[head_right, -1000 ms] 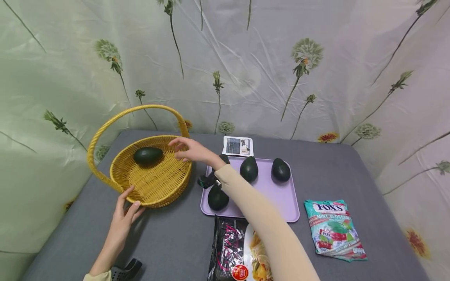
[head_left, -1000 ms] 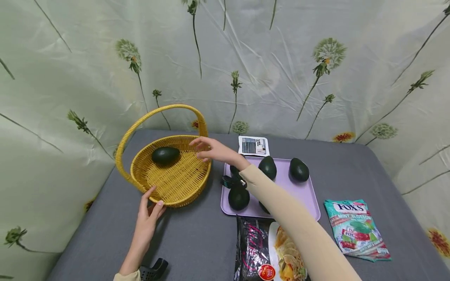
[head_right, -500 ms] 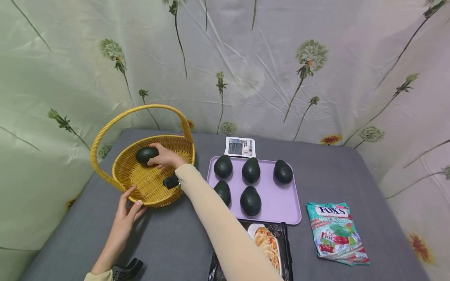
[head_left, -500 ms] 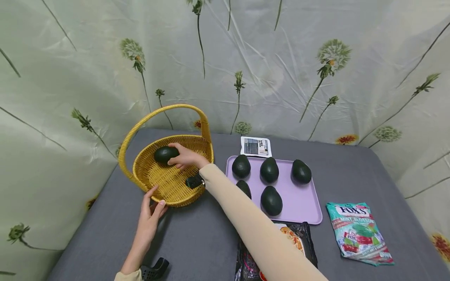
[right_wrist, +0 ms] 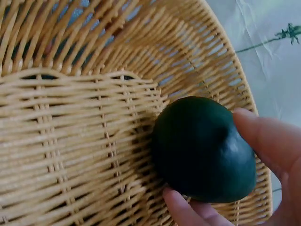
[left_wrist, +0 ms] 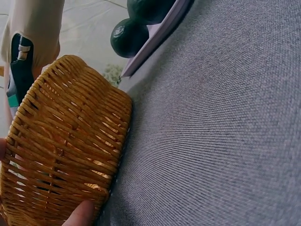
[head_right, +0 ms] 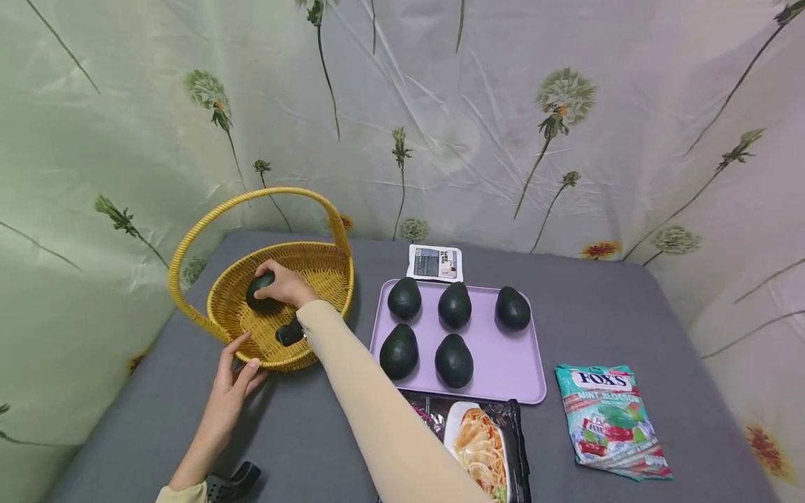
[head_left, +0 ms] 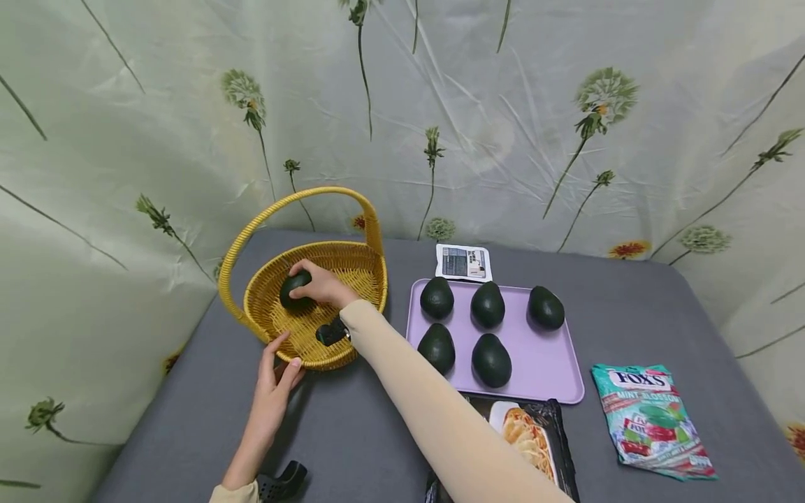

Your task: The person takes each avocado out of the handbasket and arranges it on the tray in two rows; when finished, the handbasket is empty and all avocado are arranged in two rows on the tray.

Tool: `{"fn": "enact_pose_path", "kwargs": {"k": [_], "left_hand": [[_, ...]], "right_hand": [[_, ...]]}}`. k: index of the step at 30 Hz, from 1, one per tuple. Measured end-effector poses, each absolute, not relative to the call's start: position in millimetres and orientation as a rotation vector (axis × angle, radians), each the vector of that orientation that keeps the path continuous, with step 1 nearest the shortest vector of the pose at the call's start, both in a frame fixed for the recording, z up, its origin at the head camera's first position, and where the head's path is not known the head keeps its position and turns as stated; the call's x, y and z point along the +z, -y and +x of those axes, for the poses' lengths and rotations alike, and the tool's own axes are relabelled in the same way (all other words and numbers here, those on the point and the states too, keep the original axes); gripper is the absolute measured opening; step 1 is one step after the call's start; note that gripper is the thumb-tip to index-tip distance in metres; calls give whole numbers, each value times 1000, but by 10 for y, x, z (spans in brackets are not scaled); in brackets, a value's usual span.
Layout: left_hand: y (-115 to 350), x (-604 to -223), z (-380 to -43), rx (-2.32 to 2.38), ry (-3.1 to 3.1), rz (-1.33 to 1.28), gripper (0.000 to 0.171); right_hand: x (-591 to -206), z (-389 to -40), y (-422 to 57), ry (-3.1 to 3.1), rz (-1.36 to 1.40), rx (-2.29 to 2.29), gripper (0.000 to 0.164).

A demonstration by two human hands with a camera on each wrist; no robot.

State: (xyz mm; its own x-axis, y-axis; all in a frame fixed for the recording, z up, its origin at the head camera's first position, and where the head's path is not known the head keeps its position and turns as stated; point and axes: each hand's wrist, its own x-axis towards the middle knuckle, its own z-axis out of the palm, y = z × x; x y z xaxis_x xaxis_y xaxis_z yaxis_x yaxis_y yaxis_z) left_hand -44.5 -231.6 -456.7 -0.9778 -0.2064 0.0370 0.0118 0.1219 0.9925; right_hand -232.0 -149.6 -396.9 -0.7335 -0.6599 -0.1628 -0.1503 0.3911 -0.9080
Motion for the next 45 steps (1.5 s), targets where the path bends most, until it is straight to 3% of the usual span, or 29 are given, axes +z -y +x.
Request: {"fn": "enact_pose_path", "kwargs": {"k": [5, 19, 31, 45], "left_hand": [[2301, -4559, -472, -1973, 2227, 206, 51], [2308, -4536, -476, -1955, 2247, 185, 52], [2277, -4523, -480, -1943, 2274, 219, 56], [2254, -4506, -452, -1937, 2292, 289, 56]], "right_hand": [[-3955, -2296, 1529, -2330, -682, -1217, 27], [-3729, -2456, 1055, -2254, -766, -1172, 36], [-3401, -2381, -406, -2027, -913, -1434, 40], [-3624, -1825, -2296, -2357, -559, -1321, 46]]}}
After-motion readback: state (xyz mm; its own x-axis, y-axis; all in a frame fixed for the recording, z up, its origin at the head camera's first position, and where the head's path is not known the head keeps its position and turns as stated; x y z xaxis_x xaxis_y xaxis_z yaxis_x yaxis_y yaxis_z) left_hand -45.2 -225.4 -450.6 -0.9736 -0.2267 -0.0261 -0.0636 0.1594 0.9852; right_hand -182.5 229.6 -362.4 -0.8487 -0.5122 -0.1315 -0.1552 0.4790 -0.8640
